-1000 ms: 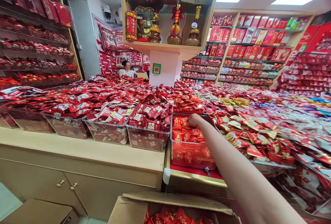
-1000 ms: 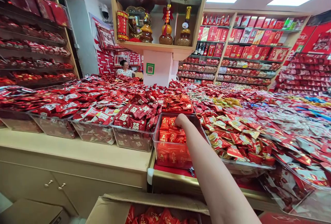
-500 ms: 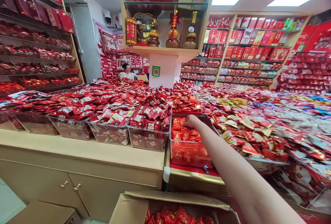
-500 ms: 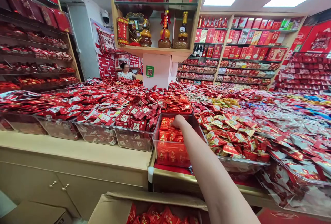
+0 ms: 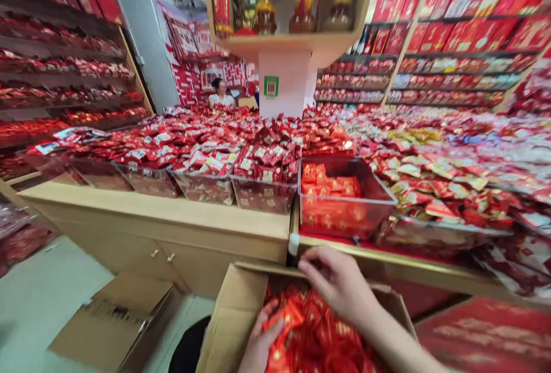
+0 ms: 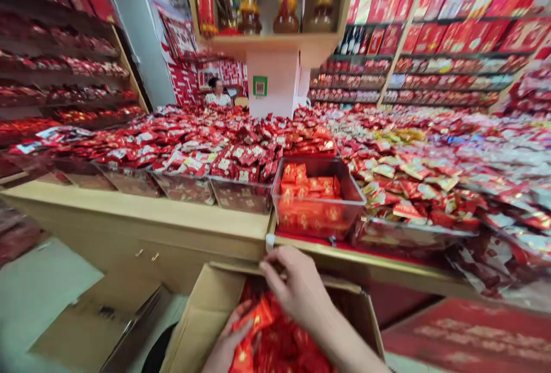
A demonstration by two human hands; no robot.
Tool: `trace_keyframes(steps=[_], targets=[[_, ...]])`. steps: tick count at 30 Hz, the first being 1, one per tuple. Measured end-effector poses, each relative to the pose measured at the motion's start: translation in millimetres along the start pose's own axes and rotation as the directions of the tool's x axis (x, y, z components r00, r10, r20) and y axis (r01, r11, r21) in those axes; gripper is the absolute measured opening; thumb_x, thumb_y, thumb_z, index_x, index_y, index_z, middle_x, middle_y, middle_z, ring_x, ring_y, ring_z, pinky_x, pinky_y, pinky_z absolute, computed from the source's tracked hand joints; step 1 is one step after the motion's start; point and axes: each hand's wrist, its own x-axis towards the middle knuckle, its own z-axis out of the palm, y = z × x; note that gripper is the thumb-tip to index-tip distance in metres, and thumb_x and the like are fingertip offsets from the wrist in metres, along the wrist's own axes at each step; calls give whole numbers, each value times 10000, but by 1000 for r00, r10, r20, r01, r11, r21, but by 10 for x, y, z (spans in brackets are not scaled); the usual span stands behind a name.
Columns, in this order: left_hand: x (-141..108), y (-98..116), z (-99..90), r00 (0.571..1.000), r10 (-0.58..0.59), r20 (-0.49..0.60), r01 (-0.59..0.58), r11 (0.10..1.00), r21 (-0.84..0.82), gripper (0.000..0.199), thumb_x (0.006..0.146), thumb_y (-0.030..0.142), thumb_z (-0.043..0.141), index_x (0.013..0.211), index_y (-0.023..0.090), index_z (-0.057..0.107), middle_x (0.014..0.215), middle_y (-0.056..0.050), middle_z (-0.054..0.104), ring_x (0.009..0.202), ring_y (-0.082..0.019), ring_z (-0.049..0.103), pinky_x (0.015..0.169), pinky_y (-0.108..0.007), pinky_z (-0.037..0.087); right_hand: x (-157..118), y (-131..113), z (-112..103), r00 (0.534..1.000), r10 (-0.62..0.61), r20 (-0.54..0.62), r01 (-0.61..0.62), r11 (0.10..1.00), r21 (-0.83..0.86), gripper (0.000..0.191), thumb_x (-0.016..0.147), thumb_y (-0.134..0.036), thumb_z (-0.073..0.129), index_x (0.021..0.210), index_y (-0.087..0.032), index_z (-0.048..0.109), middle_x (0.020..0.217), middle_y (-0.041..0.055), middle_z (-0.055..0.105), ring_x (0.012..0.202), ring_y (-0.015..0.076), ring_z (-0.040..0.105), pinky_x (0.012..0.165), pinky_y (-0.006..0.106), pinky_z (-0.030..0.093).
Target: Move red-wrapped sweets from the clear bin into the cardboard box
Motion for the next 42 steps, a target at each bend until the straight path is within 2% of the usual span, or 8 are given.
trace_keyframes(steps=[2,6,11,19,24,28,37,42], targets=[[-13,-56,44,992,85,95,-64,977,-203,411,713,229,584,1091,259,427,1050,-51,612,944,-215,594,804,-355,469,-637,235,311,960,268,77,-275,953,123,250,712,-392,544,870,-200,569,819,52,606,685,164,553,622,271,441],[-60,-199,185,985,109,133,-93,989,-118,390,632,133,659,981,203,502,1031,-50,620,916,-173,594,842,-313,445,-1308,672,645,717,636,286,-689,583,430,314,687,-492,533,700,-179,517,539,-24,512,446,109,458,433,234,373],[-79,-301,254,998,29,54,-37,986,164,272,599,232,695,804,152,537,609,18,633,514,-74,553,494,-181,437,-1322,804,562,728,656,200,-609,484,629,310,641,-443,615,598,-161,495,509,-47,453,459,74,381,445,207,308],[-58,-294,214,984,-155,87,161,985,-63,222,641,218,671,791,177,513,542,39,603,448,-42,524,452,-139,418,-1335,715,534,665,727,170,-481,243,842,193,674,-358,590,753,-185,555,668,-11,536,523,87,434,492,214,371],[-65,-270,133,907,-358,223,411,870,-274,177,686,165,627,796,203,495,592,30,583,475,-32,539,458,-111,406,-1320,677,430,837,486,253,-491,462,739,443,666,-238,586,1099,-280,503,1217,48,447,733,125,528,670,281,447],[-39,-264,109,868,-420,266,483,837,-255,162,705,197,608,827,225,505,586,45,551,455,-29,525,436,-109,387,-1337,723,476,853,462,241,-494,568,659,291,693,-295,595,971,-229,540,873,18,582,765,146,533,723,291,438],[-41,-310,227,995,-94,45,84,977,197,293,687,409,584,878,194,529,723,25,588,554,-54,535,427,-128,348,-1370,844,622,707,671,222,-644,481,595,299,687,-451,563,622,-194,426,502,-54,456,474,113,474,458,229,358],[3,-339,158,998,63,17,-64,900,431,254,691,397,570,779,159,566,642,15,602,564,-84,518,502,-178,371,-1364,783,519,858,508,78,-501,792,350,307,687,-364,581,947,-203,558,964,71,608,900,219,546,784,350,424]])
